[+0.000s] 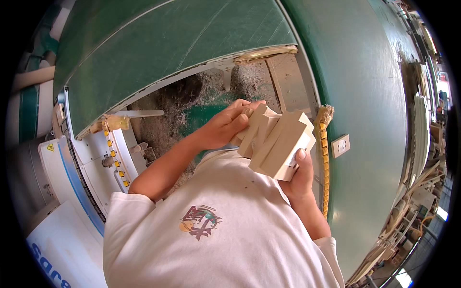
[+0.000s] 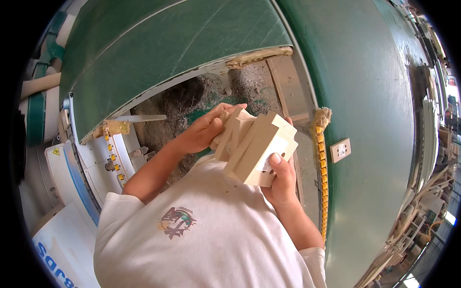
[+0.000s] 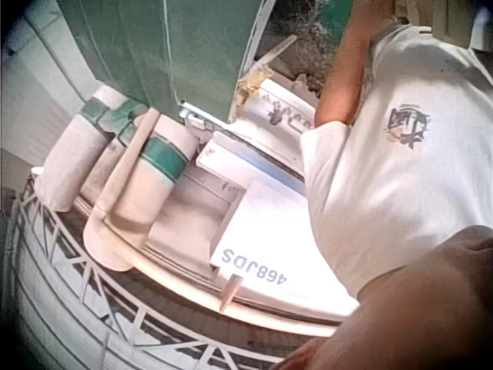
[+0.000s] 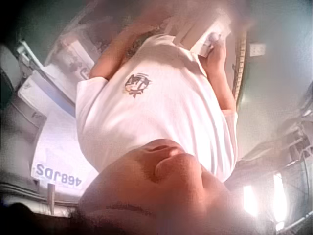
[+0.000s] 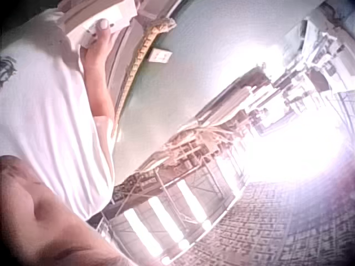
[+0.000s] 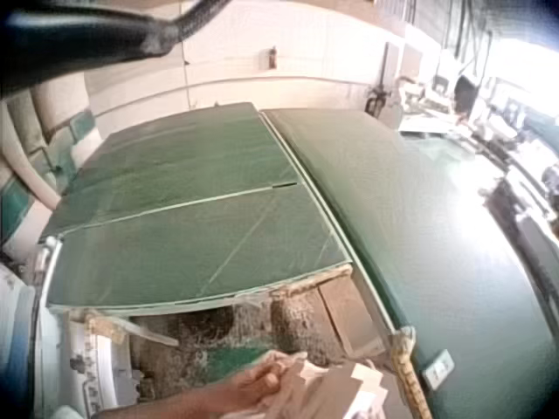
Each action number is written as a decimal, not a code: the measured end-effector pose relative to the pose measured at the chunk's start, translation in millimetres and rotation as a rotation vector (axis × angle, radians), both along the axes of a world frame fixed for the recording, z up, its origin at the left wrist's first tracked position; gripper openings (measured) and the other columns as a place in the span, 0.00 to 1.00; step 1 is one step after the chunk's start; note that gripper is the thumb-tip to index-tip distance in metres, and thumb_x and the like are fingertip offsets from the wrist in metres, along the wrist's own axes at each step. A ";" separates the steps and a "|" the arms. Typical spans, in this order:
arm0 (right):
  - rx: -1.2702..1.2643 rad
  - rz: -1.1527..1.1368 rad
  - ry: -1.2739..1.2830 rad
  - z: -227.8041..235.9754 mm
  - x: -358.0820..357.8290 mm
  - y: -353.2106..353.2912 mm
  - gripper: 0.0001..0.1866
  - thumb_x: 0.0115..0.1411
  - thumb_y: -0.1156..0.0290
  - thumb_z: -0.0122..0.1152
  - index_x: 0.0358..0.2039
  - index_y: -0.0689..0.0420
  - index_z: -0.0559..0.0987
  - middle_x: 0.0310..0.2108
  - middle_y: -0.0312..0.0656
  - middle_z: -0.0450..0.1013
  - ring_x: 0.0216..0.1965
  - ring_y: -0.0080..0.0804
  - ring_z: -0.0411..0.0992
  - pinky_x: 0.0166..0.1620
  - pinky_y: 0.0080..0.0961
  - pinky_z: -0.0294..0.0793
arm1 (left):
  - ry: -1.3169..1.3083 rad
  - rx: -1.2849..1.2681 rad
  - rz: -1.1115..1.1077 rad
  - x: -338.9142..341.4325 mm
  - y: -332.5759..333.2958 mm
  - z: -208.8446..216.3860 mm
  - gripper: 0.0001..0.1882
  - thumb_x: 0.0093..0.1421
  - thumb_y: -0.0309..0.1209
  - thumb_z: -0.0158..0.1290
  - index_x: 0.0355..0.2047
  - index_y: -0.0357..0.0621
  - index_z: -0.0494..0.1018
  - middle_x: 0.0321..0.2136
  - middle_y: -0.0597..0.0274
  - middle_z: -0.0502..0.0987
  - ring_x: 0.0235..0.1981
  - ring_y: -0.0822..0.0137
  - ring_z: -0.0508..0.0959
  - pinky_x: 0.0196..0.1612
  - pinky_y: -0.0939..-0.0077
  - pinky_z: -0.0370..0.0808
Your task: The person gathers wooden blocks from a rack, brings them to a workbench, applies a label to one, and feeds several blocks into a processing machine one by one.
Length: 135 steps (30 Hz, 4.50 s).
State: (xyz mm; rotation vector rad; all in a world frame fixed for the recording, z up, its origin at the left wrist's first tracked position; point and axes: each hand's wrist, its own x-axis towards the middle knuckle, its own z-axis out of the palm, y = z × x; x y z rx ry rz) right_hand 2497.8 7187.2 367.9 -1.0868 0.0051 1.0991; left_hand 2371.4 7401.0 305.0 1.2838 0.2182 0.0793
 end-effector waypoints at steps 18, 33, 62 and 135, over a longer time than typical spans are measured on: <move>0.036 0.085 -0.452 -30.4 151.6 -142.6 0.64 0.59 0.56 0.75 0.77 0.58 0.34 0.77 0.56 0.43 0.75 0.48 0.53 0.73 0.45 0.60 | 0.742 -0.264 -0.096 210.0 -149.5 69.3 0.43 0.63 0.67 0.54 0.69 0.56 0.59 0.60 0.57 0.65 0.62 0.60 0.65 0.59 0.58 0.68; -0.155 -0.376 -0.331 -36.1 97.5 -182.3 0.60 0.56 0.59 0.76 0.77 0.52 0.41 0.78 0.51 0.43 0.77 0.46 0.50 0.75 0.46 0.56 | 0.637 -0.423 -0.692 238.7 -142.8 31.4 0.42 0.70 0.52 0.49 0.78 0.57 0.47 0.69 0.57 0.59 0.70 0.59 0.60 0.66 0.53 0.66; -0.450 -1.723 -0.450 -48.0 -355.4 -511.0 0.56 0.51 0.64 0.73 0.74 0.50 0.48 0.77 0.51 0.47 0.75 0.48 0.52 0.74 0.45 0.56 | 0.809 -0.168 -1.866 20.2 -676.2 25.8 0.36 0.73 0.45 0.43 0.78 0.51 0.51 0.74 0.57 0.56 0.74 0.56 0.56 0.72 0.41 0.58; -0.280 -2.771 -0.133 -44.3 -863.2 -2615.4 0.58 0.49 0.59 0.74 0.75 0.57 0.52 0.64 0.45 0.65 0.64 0.37 0.68 0.66 0.37 0.69 | 0.832 0.284 -2.387 -551.3 -2947.7 34.3 0.38 0.77 0.57 0.39 0.77 0.49 0.50 0.70 0.53 0.61 0.72 0.56 0.59 0.67 0.48 0.67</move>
